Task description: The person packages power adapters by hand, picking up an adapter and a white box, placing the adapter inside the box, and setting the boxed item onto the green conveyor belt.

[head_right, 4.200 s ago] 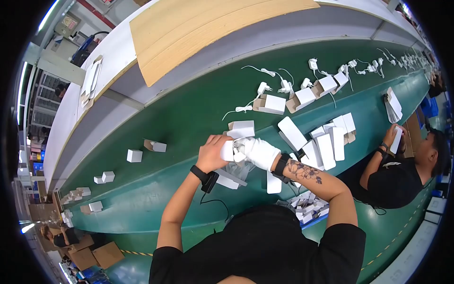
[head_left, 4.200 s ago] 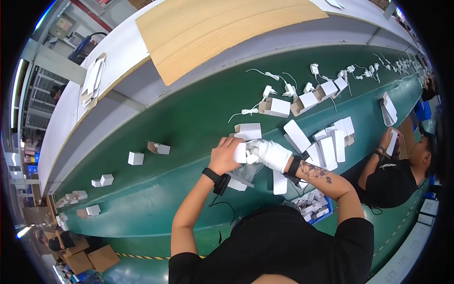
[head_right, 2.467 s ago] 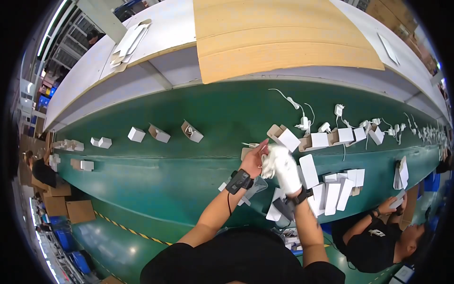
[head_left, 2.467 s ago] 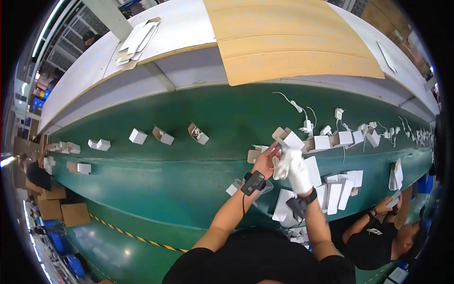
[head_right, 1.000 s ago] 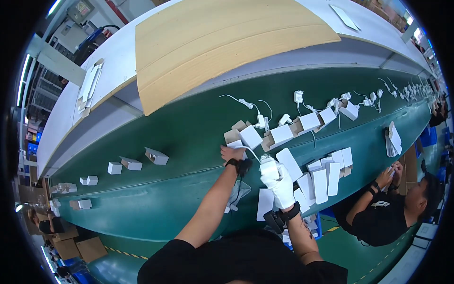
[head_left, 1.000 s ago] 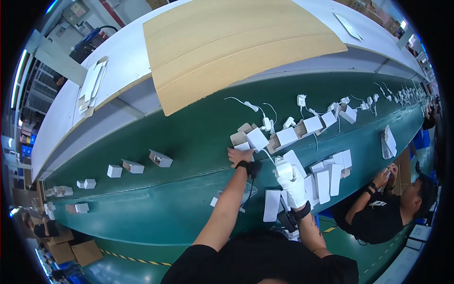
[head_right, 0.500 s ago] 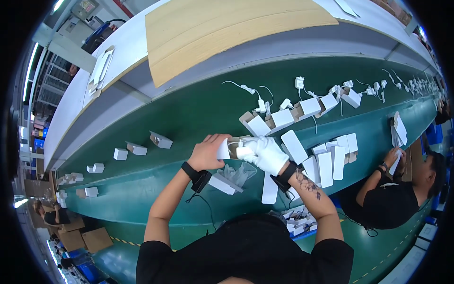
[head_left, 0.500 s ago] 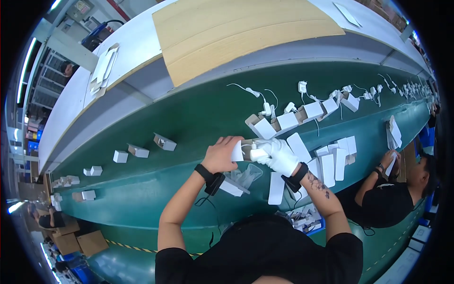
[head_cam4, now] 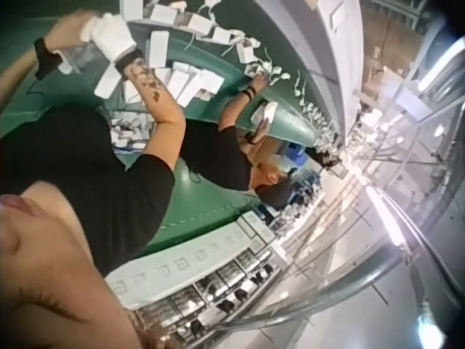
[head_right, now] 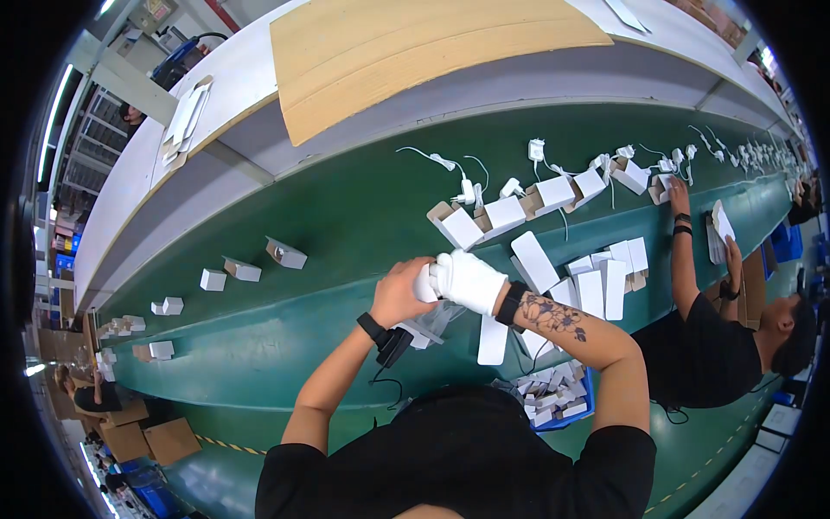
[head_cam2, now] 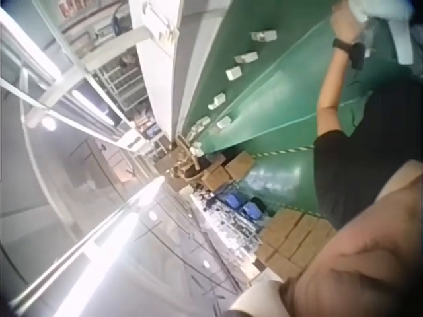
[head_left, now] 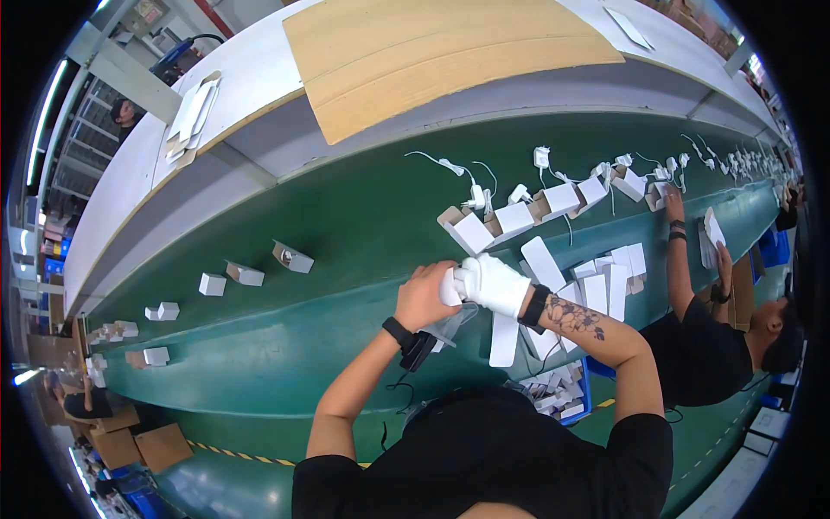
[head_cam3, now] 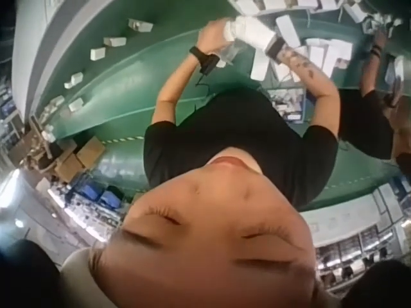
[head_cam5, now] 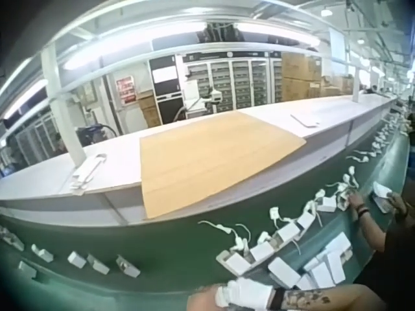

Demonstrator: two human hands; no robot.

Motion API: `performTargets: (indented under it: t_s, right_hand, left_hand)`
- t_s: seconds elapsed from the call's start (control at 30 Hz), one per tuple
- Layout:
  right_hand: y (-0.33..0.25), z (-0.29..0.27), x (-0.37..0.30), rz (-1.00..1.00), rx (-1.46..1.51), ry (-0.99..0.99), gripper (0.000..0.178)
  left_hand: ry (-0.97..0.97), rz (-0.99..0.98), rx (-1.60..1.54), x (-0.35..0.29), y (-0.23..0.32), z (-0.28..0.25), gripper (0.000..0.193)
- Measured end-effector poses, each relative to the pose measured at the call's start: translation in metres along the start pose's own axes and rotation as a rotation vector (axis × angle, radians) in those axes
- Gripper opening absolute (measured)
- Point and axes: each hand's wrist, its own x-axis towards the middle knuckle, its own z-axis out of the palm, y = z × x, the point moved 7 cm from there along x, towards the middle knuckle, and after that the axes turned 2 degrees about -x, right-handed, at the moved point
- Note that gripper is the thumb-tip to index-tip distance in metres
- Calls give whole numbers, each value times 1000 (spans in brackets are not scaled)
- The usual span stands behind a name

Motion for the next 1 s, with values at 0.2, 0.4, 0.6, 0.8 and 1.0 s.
performTargets:
  t_s: [0.2,0.4,0.6,0.8,1.0]
  right_hand:
    - [12,-18,7,220,190,-78,17]
    - [47,67,14,163,150,25,6]
    - [153,126,25,69,-402,-32,13]
    - [198,173,16,491,-205,-490,14]
    - [218,66,-21,782,136,254,24]
  left_hand:
    - [109,-7,-71,1,-15,-5,63]
    - [265,117,97,22,-47,5,60]
    - [563,-201,-735,-19,-240,-39,71]
    - [655,-153,-543,-32,-228,-56,72]
    - [1012,-168,-829,-25,-117,-76,44]
